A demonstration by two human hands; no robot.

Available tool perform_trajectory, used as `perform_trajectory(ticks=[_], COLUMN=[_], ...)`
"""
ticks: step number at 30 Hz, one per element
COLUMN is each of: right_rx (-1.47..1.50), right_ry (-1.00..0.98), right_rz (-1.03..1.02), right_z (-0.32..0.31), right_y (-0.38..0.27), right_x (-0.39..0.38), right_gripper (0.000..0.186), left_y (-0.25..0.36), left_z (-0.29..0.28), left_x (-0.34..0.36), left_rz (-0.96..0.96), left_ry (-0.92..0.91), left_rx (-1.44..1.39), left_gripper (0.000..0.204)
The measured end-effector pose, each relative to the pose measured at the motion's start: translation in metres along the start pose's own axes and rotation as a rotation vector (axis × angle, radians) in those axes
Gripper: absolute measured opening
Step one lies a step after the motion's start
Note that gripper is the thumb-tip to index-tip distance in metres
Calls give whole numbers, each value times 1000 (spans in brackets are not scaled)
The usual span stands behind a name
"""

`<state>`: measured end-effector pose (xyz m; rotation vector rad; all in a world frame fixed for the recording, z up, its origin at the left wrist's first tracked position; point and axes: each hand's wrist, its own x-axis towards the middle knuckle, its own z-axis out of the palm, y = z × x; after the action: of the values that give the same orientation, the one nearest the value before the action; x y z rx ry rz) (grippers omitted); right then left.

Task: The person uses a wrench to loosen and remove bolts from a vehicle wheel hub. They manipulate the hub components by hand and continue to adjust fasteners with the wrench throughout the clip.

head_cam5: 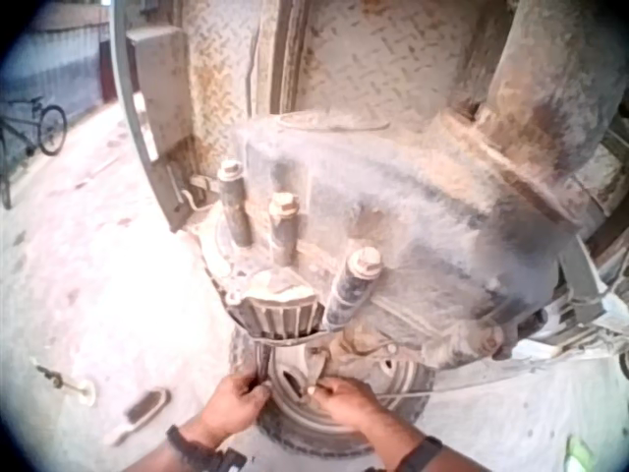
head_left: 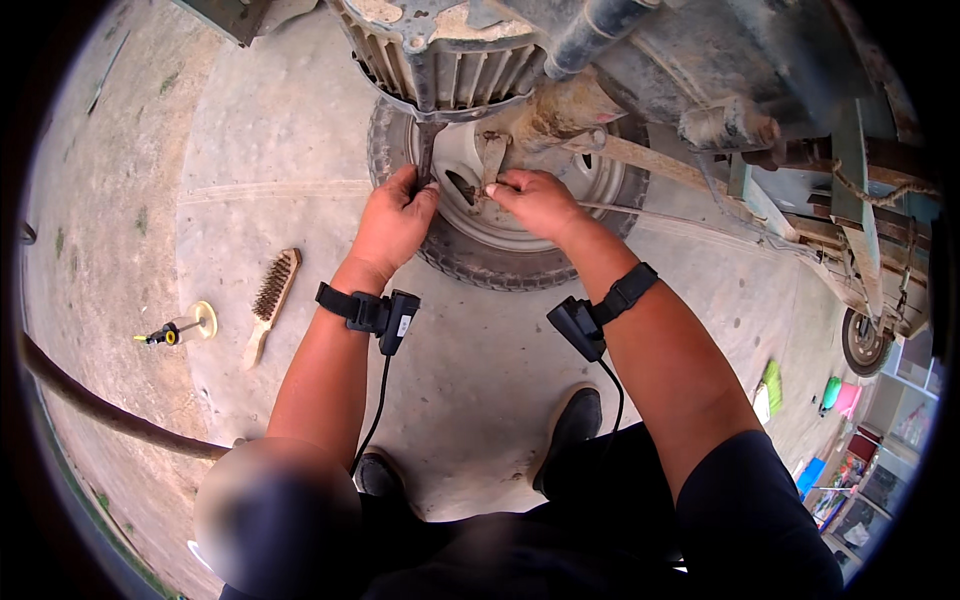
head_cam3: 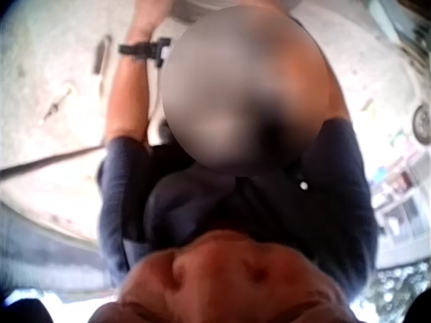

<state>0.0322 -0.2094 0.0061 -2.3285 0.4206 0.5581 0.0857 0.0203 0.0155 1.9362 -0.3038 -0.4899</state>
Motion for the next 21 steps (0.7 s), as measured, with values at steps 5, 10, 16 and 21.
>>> perform_trajectory(ticks=[5, 10, 16, 21], right_rx=[39, 43, 54, 34], right_ry=[-47, -43, -51, -52], right_rz=[21, 4, -1, -17], right_z=[-2, 0, 3, 2], right_y=[-5, 3, 9, 5], right_x=[-1, 6, 10, 8], right_gripper=[50, 51, 50, 50], left_y=[-14, -40, -24, 7], left_z=[-16, -49, -48, 6], left_x=[-43, -62, -58, -17], left_rz=[-295, -487, 2, 146], left_ry=[-246, -599, -349, 27], left_rx=[-223, -39, 704, 374], left_gripper=[19, 24, 23, 29])
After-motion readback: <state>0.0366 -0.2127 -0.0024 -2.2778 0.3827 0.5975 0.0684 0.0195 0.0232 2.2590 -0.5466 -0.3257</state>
